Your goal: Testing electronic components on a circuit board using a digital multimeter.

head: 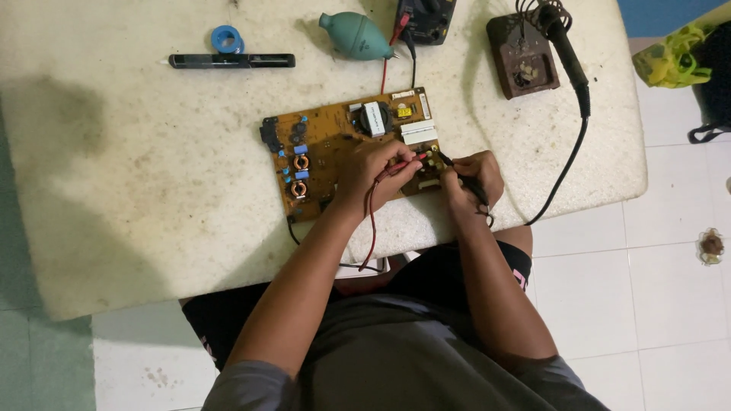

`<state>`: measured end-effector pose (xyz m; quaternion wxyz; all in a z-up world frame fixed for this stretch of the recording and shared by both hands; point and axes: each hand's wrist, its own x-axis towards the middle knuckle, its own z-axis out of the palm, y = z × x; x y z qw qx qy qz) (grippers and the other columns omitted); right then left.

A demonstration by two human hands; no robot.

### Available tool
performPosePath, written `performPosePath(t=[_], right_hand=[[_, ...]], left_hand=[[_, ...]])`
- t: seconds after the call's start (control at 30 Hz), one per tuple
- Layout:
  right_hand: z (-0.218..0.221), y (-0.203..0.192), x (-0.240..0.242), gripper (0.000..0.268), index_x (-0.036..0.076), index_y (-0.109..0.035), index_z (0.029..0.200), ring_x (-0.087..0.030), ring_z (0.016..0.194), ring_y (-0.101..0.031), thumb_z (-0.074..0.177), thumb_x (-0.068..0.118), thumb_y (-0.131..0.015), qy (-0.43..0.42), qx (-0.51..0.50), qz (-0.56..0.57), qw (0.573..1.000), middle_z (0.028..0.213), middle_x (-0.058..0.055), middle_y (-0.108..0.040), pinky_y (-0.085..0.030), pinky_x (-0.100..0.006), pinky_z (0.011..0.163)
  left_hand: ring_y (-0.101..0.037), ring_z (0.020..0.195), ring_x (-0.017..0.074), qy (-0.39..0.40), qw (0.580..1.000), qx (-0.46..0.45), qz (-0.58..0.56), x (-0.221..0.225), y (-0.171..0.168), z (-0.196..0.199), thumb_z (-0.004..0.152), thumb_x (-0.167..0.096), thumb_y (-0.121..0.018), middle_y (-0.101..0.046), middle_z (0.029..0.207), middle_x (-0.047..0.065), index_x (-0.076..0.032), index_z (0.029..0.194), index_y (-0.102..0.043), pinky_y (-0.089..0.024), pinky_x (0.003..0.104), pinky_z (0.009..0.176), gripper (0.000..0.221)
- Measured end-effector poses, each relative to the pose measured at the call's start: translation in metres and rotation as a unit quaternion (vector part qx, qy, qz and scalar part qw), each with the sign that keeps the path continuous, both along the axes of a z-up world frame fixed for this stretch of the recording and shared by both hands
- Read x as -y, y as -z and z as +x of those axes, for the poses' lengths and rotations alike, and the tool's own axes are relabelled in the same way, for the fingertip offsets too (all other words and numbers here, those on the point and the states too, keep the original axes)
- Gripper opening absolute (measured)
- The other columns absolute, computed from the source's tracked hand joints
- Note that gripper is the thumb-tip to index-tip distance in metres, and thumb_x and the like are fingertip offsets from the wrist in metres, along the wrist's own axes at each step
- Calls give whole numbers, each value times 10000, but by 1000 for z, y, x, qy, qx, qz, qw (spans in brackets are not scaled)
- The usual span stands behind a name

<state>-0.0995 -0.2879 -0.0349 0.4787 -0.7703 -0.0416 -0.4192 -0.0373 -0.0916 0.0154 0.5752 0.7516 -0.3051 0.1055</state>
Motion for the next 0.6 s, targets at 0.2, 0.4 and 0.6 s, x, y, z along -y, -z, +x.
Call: performPosePath(t=[0.2,0.4,0.6], right_hand=[[0,4,1,193,20,-598,719,-245,602,-577,752,-149,-685,7,-4,1,1000,765,-154,-660,-404,-309,527],[2,5,-1,174,18,-621,724,-253,598,-578,732,-142,-691,14,8,6,1000,756,-151,-661,-396,-309,523],[1,5,0,168,13,-620,722,-256,604,-576,728,-141,-688,8,5,8,1000,755,-157,-660,-388,-307,521]], left_hand=[[-731,675,304,-1,1000,-3,9,-2,-3,-1,848,-54,-823,-743,743,109,-100,865,-677,-574,334,632,154],[-744,705,306,5,1000,-20,-1,-2,-3,-3,862,-46,-804,-749,754,112,-93,863,-672,-581,340,647,140],[-752,723,307,9,1000,-19,-1,-1,1,-1,851,-44,-818,-757,761,113,-100,857,-670,-583,339,655,158]])
